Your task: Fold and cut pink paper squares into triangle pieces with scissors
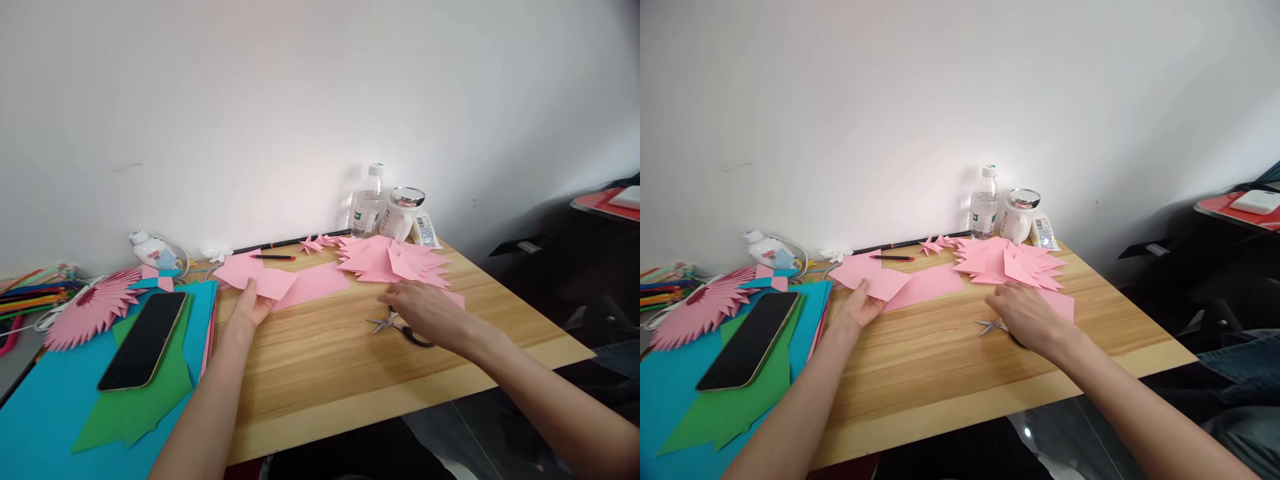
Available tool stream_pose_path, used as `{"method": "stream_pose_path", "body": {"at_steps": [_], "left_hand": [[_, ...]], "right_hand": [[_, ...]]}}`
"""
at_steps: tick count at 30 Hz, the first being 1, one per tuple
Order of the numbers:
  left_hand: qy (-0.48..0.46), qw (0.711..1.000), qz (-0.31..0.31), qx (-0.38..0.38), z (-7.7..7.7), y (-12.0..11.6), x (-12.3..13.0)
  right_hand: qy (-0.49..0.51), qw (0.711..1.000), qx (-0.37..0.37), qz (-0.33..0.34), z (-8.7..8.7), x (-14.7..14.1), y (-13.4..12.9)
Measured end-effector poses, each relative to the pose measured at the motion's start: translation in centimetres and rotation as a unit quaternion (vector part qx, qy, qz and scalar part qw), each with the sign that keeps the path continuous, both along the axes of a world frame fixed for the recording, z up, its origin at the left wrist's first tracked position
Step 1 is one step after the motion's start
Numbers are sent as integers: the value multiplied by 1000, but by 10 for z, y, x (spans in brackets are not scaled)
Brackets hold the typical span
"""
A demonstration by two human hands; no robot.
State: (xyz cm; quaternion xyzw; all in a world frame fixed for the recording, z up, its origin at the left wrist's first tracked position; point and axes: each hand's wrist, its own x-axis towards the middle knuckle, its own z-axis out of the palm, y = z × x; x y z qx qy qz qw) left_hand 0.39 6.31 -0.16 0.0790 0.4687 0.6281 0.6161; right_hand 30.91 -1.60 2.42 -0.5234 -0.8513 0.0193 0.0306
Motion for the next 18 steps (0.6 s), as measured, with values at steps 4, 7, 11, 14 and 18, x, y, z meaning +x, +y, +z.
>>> {"method": "stream_pose_path", "body": {"at_steps": [4,7,11,14,18], "left_hand": [[-42,999,23,-15,-7,0,1],[-53,998,19,-21,-7,1,1],[-49,998,6,-24,-6,0,0],[-33,999,-2,-23,-7,-2,0],[3,1000,4,-16,-7,-7,3]], "right_hand": [[135,986,-16,92,-19,-63,30],[162,977,-33,132,-42,-114,21],[267,821,-109,493,-53,-151,-49],[316,822,-144,452,-46,-141,-81],[385,902,-40,193,-45,-94,-49]]}}
